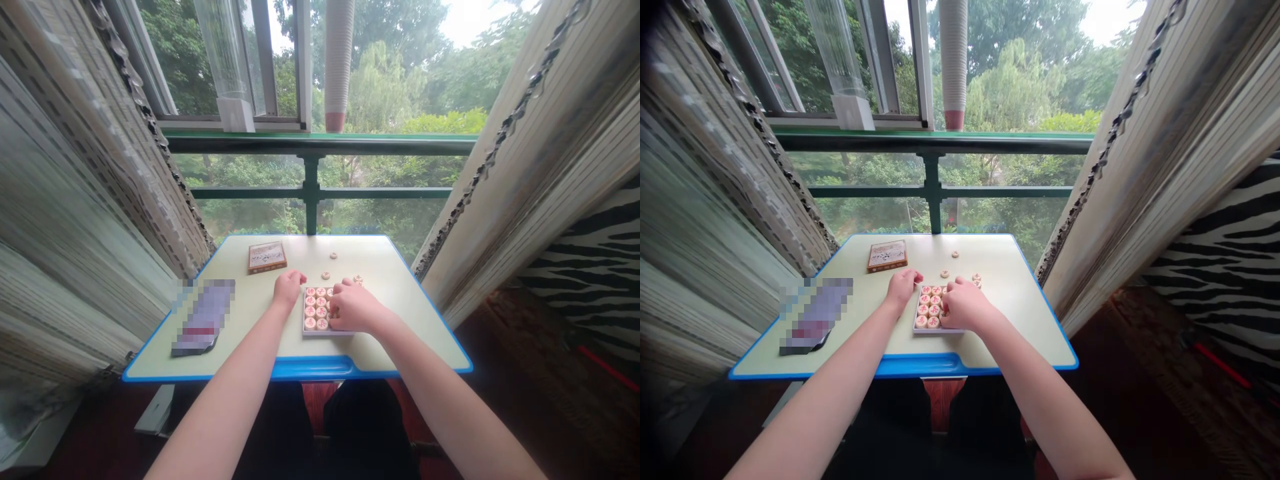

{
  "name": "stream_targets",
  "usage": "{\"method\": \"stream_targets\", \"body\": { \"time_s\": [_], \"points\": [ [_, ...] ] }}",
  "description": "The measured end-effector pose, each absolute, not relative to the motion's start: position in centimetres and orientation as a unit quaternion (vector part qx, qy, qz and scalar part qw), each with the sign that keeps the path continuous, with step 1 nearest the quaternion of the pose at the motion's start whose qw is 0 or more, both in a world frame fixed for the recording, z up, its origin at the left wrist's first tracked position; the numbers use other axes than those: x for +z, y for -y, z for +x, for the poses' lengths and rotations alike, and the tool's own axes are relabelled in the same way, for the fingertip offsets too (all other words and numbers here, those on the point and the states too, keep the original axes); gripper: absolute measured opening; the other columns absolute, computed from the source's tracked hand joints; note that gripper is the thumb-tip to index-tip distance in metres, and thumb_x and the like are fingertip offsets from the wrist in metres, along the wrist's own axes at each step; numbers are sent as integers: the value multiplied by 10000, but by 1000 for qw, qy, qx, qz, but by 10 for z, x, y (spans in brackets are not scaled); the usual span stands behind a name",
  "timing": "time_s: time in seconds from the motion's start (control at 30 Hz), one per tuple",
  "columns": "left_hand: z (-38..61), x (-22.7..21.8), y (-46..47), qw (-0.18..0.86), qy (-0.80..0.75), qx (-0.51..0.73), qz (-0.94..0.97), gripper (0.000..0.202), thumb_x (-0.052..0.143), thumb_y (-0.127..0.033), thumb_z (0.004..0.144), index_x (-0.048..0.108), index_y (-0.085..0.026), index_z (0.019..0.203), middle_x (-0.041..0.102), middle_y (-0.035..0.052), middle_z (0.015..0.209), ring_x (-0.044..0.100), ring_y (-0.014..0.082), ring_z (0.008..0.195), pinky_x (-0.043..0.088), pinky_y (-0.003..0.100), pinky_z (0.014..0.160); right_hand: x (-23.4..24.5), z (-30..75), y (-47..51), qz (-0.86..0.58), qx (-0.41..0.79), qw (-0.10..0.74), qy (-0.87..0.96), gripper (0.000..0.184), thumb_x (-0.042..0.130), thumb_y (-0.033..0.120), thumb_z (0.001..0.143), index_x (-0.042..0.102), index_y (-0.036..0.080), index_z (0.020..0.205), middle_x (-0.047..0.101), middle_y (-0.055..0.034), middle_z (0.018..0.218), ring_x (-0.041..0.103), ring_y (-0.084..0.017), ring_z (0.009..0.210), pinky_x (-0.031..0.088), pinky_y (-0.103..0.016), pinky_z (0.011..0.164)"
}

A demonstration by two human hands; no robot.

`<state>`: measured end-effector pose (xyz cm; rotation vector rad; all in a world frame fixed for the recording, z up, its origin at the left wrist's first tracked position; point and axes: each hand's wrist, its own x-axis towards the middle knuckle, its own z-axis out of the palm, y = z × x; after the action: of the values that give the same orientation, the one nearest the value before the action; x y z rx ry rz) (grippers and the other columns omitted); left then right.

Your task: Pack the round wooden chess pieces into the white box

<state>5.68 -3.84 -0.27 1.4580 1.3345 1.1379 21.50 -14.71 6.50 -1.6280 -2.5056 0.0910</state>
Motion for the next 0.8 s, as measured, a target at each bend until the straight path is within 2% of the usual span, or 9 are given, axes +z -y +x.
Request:
{"method": "stream_targets", "body": {
  "time_s": [0.13,0.3,0.43,0.5,0.63,0.8],
  "points": [
    [58,0,40,414,-532,438,595,228,420,-277,642,610,-165,582,649,53,672,575,182,719,426,279,651,66,215,150,-526,36,88,845,122,631,293,630,691,200,683,591,-73,757,428,-200,756,328,-298,636],
    [59,1,41,412,-535,435,596,222,423,-276,649,607,-168,588,647,50,672,573,178,717,423,271,643,64,216,147,-524,53,76,847,85,621,229,618,691,204,660,594,-68,733,427,-201,754,321,-299,626],
    [59,0,41,411,-538,431,596,220,422,-277,649,603,-170,584,651,52,678,575,180,721,423,270,643,63,217,145,-549,34,79,832,115,634,291,631,659,184,595,577,-76,696,429,-209,753,320,-309,633],
    [59,0,40,411,-540,430,595,217,424,-277,646,603,-171,583,652,52,679,575,181,723,423,272,641,63,218,146,-549,27,87,831,136,634,315,640,660,183,629,577,-77,721,429,-204,747,322,-310,643],
    [59,-1,40,409,-542,431,594,213,427,-274,644,603,-174,578,651,46,678,572,181,722,424,273,638,65,219,148,-536,44,96,838,132,620,259,638,680,196,737,582,-72,781,432,-198,763,321,-305,651],
    [59,-1,40,410,-547,432,588,208,431,-267,641,606,-172,580,650,45,673,571,176,710,426,268,634,64,218,145,-532,69,92,839,73,611,217,629,673,202,663,572,-69,737,428,-197,750,317,-304,631]
  ]
}}
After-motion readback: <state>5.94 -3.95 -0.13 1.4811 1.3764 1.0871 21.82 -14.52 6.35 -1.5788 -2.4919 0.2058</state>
